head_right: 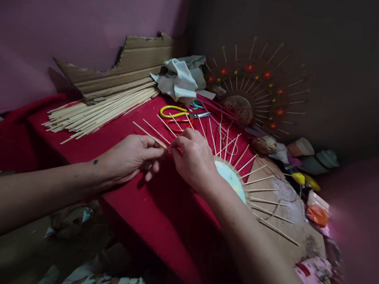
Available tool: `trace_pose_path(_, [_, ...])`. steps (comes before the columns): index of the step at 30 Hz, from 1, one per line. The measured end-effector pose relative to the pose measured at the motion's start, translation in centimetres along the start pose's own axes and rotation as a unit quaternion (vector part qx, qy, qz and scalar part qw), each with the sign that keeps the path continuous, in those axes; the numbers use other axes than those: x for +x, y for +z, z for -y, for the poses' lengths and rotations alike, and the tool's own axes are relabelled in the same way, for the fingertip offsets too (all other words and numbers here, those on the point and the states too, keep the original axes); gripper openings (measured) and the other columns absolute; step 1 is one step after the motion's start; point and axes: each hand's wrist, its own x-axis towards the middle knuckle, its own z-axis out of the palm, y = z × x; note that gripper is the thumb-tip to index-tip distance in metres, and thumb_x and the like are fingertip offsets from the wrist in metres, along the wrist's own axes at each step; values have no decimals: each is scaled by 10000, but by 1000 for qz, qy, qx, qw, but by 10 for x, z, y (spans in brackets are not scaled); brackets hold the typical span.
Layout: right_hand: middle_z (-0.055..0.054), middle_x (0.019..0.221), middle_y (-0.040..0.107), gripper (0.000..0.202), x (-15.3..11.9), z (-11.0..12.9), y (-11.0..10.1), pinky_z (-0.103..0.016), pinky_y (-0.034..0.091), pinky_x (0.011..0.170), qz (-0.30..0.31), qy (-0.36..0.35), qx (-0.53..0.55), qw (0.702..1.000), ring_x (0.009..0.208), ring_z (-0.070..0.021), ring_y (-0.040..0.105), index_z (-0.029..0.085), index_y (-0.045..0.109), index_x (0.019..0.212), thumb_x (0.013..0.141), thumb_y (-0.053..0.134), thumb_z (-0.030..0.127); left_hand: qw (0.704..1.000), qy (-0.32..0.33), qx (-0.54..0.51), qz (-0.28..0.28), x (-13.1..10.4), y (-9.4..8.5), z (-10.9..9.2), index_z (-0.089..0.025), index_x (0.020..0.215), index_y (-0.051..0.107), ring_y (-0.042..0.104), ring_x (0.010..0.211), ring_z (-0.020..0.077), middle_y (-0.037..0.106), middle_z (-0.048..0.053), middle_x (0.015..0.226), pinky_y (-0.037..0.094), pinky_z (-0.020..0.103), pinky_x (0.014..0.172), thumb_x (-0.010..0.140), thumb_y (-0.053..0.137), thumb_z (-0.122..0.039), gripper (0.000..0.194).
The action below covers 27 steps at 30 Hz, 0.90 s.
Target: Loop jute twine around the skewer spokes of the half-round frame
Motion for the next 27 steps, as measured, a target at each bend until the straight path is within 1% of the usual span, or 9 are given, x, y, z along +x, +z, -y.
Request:
trace_pose_path(3, [-47,814,594,111,1,1,3,-291,440,741,0,16,10,1000,790,-152,547,163,661,741,807,586,117,1000,3,1,-2,-1,0,0,-158,654,524,463,291,100,557,-12,451,351,207,287,773,537,-111,128])
trace_pose_path(9, [-40,782,630,92,1,5,3,-273,435,703,-14,12,25,1000,741,-138,559,151,635,768,796,567,96,1000,1,1,-1,-1,0,-1,-152,673,523,458,307,96,546,-19,446,376,204,300,774,517,-86,121])
trace_pose_path(12, [-38,788,650,99,2,6,4,-273,433,705,-9,11,24,1000,740,-138,566,159,642,760,784,577,88,1000,-1,0,-1,-1,0,0,-150,685,519,464,320,97,550,-16,459,375,203,302,776,518,-80,114])
trace_pose_path(18, [-50,795,673,100,5,6,7,-262,435,695,9,32,22,999,734,-138,582,145,673,775,789,586,99,1000,1,-14,5,-1,-1,-1,-143,706,514,462,331,94,533,-21,470,381,206,304,807,520,-99,111])
trace_pose_path(22, [-47,780,678,101,7,9,8,-261,430,679,34,67,9,997,719,-141,592,147,677,782,787,580,116,1000,-3,-20,-2,-3,1,-1,-142,699,493,464,339,84,525,-29,479,401,199,316,824,495,-79,140])
trace_pose_path(27, [-48,752,691,120,10,15,10,-263,418,642,58,114,1,992,694,-152,607,151,684,791,770,569,122,1000,-2,-21,-20,-2,2,-1,-145,710,476,489,356,95,520,-36,466,416,193,318,826,469,-41,156])
